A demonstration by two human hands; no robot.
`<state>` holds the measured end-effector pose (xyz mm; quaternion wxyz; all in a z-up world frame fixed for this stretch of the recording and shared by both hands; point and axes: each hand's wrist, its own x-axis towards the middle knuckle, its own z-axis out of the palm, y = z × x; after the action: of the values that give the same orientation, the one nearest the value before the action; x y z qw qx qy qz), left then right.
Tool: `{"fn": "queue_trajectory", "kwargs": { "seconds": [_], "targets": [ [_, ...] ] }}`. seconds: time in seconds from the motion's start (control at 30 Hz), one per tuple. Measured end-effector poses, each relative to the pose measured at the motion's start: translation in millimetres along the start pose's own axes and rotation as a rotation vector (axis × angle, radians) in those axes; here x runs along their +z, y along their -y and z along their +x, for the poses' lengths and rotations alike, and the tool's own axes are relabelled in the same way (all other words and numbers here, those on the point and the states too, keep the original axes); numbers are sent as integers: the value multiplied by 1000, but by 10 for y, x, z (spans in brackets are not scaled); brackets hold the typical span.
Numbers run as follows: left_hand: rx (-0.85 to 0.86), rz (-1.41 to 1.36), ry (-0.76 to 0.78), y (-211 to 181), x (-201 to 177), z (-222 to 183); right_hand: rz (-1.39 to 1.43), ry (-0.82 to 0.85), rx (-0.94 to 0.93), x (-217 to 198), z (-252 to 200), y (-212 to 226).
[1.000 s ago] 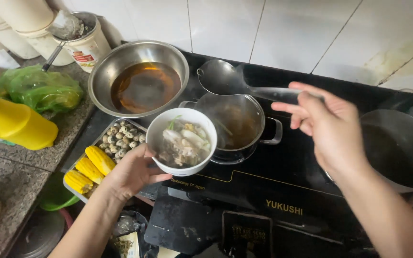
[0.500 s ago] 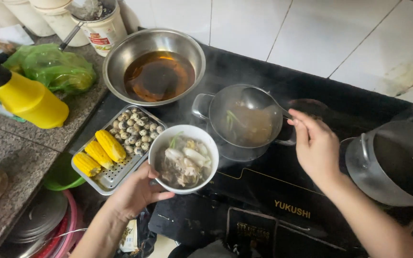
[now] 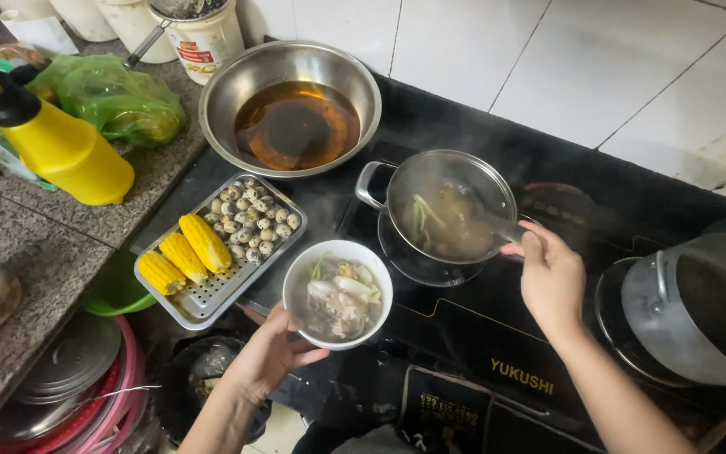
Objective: Serving noodle soup from a cooking pot into a bowl using chopsticks and a ladle.
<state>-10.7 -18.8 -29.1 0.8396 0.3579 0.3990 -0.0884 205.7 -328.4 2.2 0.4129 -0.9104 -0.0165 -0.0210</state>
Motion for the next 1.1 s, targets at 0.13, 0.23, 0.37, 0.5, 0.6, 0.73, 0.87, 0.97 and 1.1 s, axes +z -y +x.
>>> {"fn": "queue_trajectory", "kwargs": {
  "seconds": [0.13,0.23,0.37,0.5,0.6,0.73,0.87,0.97,1.1],
  "targets": [
    [-17,6,8,-42,94,-41,108,95,17,74,13,21],
    [-3,3,28,-39,118,-33,260,145,141,93,-67,158],
    [20,6,59,-3,92,42,466,149,254,88,-111,106],
    [17,25,75,-45,140,57,465,126,311,12,-315,241],
    [29,38,65,-48,147,110,488,103,267,2,-449,216],
    [39,11,61,-51,145,182,447,91,83,33,-563,81],
    [41,11,58,-79,159,193,328,67,82,-24,-737,339],
    [54,16,93,-66,133,243,297,49,76,-17,-803,393],
    [59,6,90,-89,176,194,276,41,17,-23,-850,411]
  ]
}}
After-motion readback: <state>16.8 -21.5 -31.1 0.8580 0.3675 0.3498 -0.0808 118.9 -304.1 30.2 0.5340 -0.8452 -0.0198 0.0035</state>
